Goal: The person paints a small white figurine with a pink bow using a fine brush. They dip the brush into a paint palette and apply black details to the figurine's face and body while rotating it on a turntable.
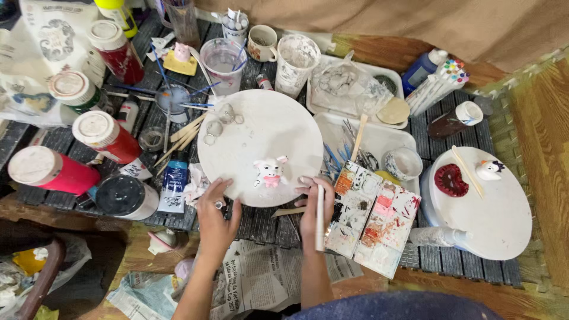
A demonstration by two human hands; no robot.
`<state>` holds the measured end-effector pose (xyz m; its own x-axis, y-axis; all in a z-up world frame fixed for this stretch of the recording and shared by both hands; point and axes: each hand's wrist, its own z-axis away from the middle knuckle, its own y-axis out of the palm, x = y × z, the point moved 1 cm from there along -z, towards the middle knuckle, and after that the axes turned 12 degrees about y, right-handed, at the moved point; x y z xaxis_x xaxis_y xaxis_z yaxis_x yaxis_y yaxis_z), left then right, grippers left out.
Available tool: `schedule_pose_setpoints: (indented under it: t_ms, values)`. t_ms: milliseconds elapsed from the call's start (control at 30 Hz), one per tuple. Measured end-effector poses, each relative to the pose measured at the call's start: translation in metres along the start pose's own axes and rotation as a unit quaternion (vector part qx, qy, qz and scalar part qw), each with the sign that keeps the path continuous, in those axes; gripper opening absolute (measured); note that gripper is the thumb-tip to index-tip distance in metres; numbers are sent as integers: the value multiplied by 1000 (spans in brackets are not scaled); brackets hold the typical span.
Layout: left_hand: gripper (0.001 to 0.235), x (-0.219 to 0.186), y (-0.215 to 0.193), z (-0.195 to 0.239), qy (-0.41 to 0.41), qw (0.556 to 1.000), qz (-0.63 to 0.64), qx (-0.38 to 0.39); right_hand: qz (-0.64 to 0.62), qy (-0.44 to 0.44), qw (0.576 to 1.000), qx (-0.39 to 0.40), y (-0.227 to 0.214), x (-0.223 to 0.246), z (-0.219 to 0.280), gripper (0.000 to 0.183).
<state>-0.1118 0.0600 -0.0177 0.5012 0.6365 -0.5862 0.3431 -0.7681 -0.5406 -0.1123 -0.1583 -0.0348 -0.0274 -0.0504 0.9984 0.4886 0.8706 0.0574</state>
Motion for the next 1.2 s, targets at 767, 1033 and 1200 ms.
schedule_pose_setpoints:
  t_ms: [767, 1033, 1200]
  values:
    - [21, -3, 5, 16, 62, 995, 48, -54, -106, 73, 989, 71, -7, -21, 24, 42]
    - [25, 5, 12, 19, 84, 994, 18, -61, -66, 29, 996, 51, 15, -27, 13, 11]
    - [32, 4, 12, 17, 18, 999, -19, -45, -12, -73, 997, 28, 25, -17, -13, 12]
